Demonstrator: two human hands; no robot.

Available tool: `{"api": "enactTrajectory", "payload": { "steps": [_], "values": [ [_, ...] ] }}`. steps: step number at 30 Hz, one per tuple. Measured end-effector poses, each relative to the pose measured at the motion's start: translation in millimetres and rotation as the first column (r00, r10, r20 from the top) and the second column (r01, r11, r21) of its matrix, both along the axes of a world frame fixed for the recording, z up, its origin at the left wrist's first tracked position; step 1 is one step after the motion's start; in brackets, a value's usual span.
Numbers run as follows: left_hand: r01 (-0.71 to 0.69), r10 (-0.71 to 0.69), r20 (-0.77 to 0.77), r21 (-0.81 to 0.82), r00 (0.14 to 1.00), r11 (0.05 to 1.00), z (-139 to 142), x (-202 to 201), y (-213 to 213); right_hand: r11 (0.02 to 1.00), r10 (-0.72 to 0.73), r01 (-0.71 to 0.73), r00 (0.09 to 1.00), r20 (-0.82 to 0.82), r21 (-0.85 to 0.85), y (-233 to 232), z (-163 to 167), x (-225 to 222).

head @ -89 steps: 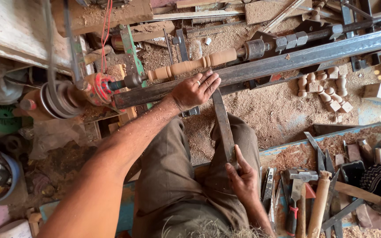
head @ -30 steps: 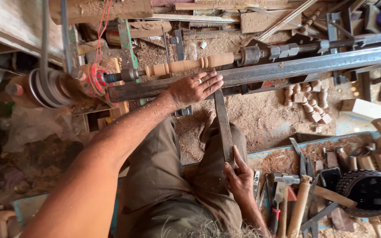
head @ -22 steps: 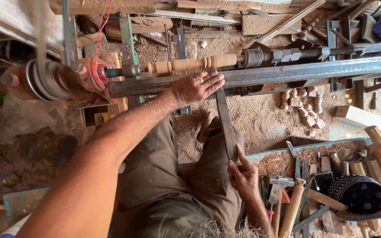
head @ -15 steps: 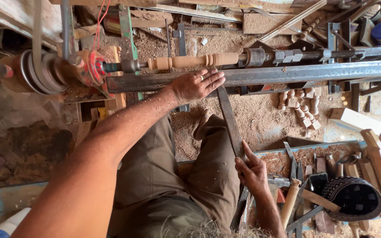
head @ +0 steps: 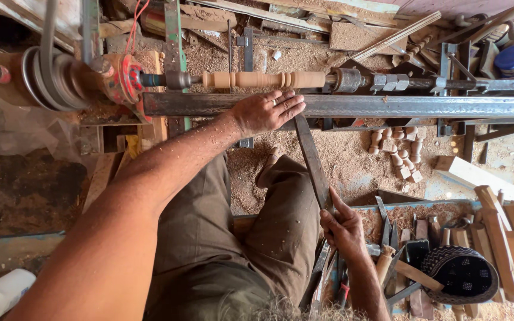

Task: The person shapes a cylindrical wooden blank mounted on a lathe using a chisel and a file. They create decorative grooves and contours along the length of the wood, producing wood shavings.

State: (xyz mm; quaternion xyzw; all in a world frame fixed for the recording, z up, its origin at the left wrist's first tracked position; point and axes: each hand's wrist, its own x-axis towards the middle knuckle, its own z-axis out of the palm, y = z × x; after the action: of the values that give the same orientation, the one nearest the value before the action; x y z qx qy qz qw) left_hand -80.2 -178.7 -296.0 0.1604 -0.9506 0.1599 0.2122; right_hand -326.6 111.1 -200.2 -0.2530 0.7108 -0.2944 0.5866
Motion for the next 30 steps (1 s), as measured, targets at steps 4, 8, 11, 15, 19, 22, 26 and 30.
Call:
{"api": "enactTrajectory", "payload": {
  "steps": [4,8,11,15,19,22,26,30],
  "values": [
    [-0.004,0.003,-0.023,-0.048,1.000,0.999,4.7,-0.4,2.1,0.996,0.024,-0.025,1.000,-0.008,-0.088,8.5,-2.8,5.0],
    [0.034,-0.035,-0.027,-0.033,0.999,0.999,9.3,-2.5,2.0,0.990,-0.069,0.069,0.998,0.001,-0.124,24.5,-10.0,21.5],
    [0.015,-0.015,-0.005,-0.039,1.000,0.999,9.4,-3.1,3.3,0.987,-0.075,0.076,0.997,0.013,-0.145,23.9,-14.6,20.6],
    [0.012,-0.012,-0.015,-0.015,1.000,1.000,6.9,-3.7,2.5,0.992,-0.061,0.068,0.996,0.061,-0.104,16.8,-12.3,8.1],
    [-0.003,0.003,-0.031,0.012,1.000,1.000,4.1,-4.7,1.4,0.997,-0.036,0.037,0.999,0.026,-0.066,9.3,-8.0,-1.0],
    [-0.024,0.024,-0.023,-0.002,0.999,1.000,3.5,-5.3,1.7,0.998,-0.024,0.024,1.000,0.001,-0.060,5.6,-6.7,-3.7],
    [-0.001,0.001,-0.031,0.012,1.000,1.000,6.4,-3.4,4.0,0.995,0.006,-0.009,1.000,-0.030,-0.103,8.7,-4.1,-2.6],
    [0.083,-0.083,-0.035,-0.001,0.996,0.997,12.2,-1.1,4.0,0.998,-0.040,0.036,0.996,-0.084,-0.052,23.2,-2.4,10.8]
  ]
}}
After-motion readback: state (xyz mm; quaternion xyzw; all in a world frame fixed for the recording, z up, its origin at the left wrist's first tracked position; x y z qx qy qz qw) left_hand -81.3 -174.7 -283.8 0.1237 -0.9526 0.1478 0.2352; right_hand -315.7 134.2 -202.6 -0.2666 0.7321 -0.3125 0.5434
